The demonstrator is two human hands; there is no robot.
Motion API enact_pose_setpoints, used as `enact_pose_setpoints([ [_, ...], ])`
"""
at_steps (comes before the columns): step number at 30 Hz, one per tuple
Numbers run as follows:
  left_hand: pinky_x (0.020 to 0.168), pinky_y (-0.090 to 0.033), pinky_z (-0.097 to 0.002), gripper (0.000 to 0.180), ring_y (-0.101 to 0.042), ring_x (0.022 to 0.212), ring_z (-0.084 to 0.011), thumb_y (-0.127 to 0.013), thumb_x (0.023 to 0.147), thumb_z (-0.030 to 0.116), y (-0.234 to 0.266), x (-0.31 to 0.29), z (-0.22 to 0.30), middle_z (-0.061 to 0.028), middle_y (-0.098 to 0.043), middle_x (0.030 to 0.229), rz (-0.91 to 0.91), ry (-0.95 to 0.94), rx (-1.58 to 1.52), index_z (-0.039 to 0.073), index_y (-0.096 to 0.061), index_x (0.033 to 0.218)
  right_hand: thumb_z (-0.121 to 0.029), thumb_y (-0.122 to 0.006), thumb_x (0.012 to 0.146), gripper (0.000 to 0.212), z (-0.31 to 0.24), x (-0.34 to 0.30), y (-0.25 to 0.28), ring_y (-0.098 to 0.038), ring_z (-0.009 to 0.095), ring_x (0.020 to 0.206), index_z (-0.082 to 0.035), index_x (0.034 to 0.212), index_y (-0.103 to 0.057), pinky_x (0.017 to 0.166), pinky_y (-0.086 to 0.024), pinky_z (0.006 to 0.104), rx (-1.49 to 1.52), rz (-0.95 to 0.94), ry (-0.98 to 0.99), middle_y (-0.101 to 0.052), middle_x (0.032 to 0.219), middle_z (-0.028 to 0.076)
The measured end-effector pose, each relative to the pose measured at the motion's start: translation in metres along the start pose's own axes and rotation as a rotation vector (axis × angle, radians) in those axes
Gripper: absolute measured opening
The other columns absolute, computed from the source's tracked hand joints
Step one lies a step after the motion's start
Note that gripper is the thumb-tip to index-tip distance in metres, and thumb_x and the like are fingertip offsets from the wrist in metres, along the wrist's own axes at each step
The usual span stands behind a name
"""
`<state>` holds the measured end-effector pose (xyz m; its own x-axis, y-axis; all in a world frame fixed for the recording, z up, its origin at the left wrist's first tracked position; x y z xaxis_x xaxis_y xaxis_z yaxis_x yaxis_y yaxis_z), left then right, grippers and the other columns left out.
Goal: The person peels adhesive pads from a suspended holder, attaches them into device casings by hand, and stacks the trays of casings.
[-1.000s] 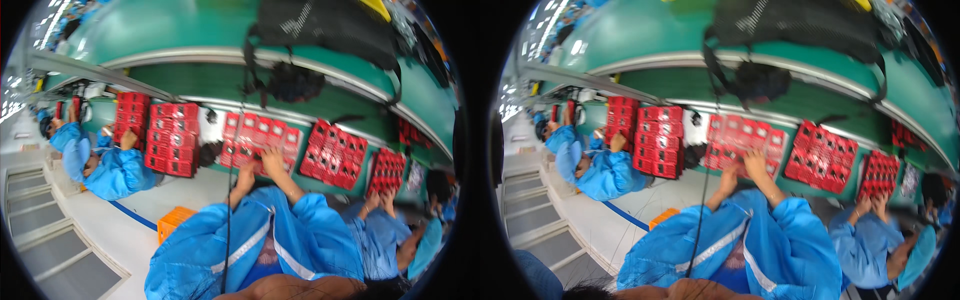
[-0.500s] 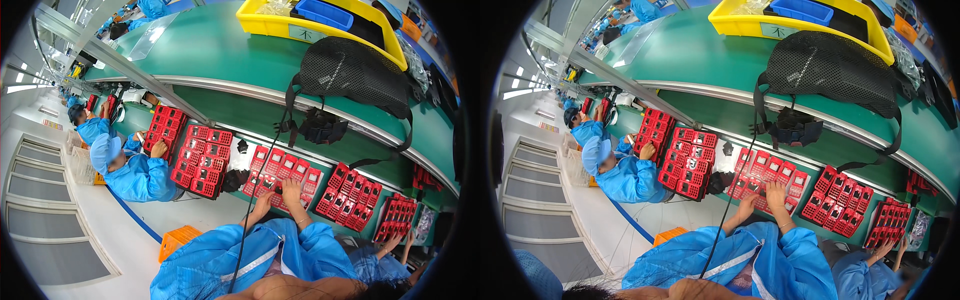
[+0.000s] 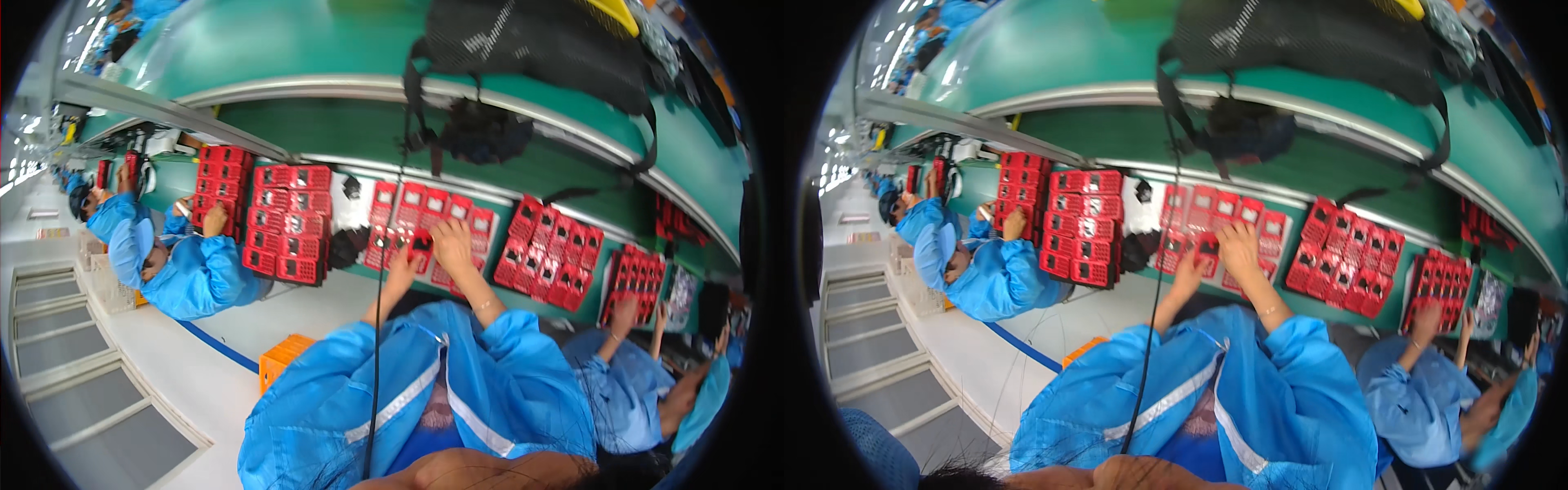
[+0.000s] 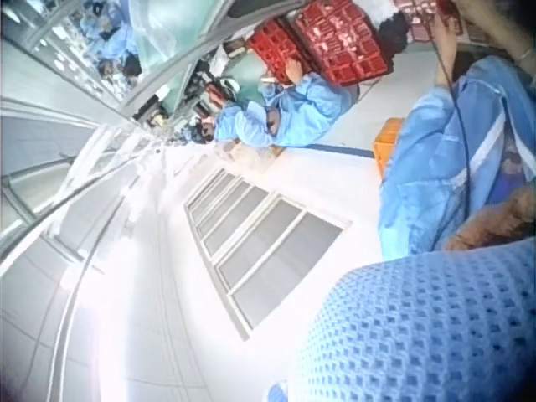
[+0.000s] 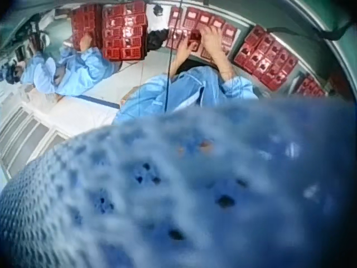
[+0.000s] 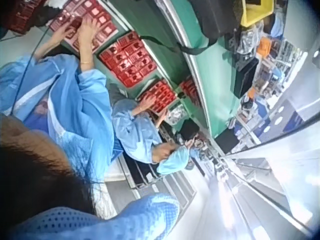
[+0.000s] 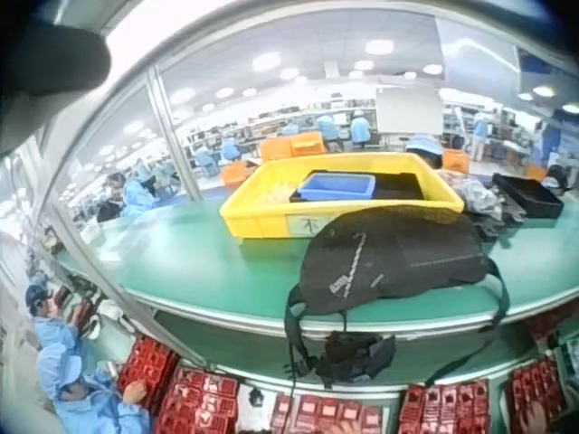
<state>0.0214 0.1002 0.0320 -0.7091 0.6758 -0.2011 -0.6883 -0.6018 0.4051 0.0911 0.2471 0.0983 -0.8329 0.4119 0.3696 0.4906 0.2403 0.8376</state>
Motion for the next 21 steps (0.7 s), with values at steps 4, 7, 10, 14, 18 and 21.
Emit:
enact_pose_setpoints([
  [4,0.091,-0.050,-0.0282,0.029,-0.063,0.101,-0.0125,-0.058,0.099,0.002,-0.020,0.005,0.007,-0.0056,-0.067,0.115,-0.111,0.163,-0.521,0.001,-0.056,0.128,-0.014,-0.071,0.083,0.032,0.015,0.006,0.015,-0.060,0.031,0.099,-0.006,0.114,-0.067,0.081,-0.049,0.0423,0.477,0.102,-0.353,-0.066,0.106,0.011],
  [7,0.091,-0.052,-0.0283,0.029,-0.064,0.103,-0.0132,-0.054,0.099,-0.002,-0.034,0.002,0.017,-0.0080,-0.066,0.120,-0.099,0.187,-0.577,0.002,-0.055,0.127,-0.017,-0.074,0.083,0.047,0.018,-0.009,0.011,-0.060,0.032,0.105,-0.005,0.127,-0.060,0.082,-0.051,0.0421,0.724,0.052,-0.585,-0.064,0.113,0.014],
  [10,0.091,-0.054,-0.0300,0.029,-0.065,0.105,-0.0153,-0.052,0.099,-0.003,-0.045,-0.003,0.023,-0.0093,-0.065,0.120,-0.096,0.201,-0.601,0.001,-0.054,0.127,-0.017,-0.075,0.082,0.053,0.019,-0.019,0.005,-0.060,0.034,0.109,-0.005,0.130,-0.058,0.086,-0.052,0.0422,0.749,-0.033,-0.622,-0.062,0.117,0.016],
  [14,0.088,-0.057,-0.0321,0.029,-0.066,0.104,-0.0175,-0.050,0.099,-0.002,-0.049,-0.008,0.041,-0.0098,-0.065,0.117,-0.086,0.307,-0.782,0.001,-0.052,0.128,-0.013,-0.077,0.078,0.057,0.012,-0.013,0.021,-0.060,0.037,0.111,-0.005,0.131,-0.057,0.092,-0.050,0.0431,0.627,0.008,-0.528,-0.060,0.121,0.018],
  [18,0.082,-0.059,-0.0315,0.028,-0.068,0.098,-0.0169,-0.051,0.100,-0.001,-0.049,-0.004,0.043,-0.0103,-0.066,0.116,-0.046,0.229,-0.687,0.001,-0.052,0.128,-0.005,-0.070,0.084,0.044,0.015,-0.010,0.019,-0.063,0.037,0.105,-0.002,0.127,-0.060,0.088,-0.052,0.0399,0.624,0.092,-0.563,-0.062,0.118,0.018],
  [21,0.083,-0.059,-0.0315,0.028,-0.068,0.098,-0.0167,-0.052,0.099,-0.001,-0.045,-0.003,0.052,-0.0103,-0.067,0.115,0.012,0.172,-0.639,0.001,-0.053,0.127,0.003,-0.062,0.089,0.032,0.015,-0.009,0.022,-0.066,0.034,0.096,0.001,0.122,-0.063,0.081,-0.054,0.0358,0.604,0.182,-0.530,-0.065,0.111,0.018],
])
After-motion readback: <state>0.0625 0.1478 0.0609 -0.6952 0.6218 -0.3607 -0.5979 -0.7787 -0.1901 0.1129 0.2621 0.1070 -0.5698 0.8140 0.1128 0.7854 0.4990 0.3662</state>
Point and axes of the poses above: each hand's wrist, its own x-axis towards the middle knuckle, its own y-axis out of the back of the hand, z = x × y, the point moved 5 cm from there along x, towards the middle knuckle
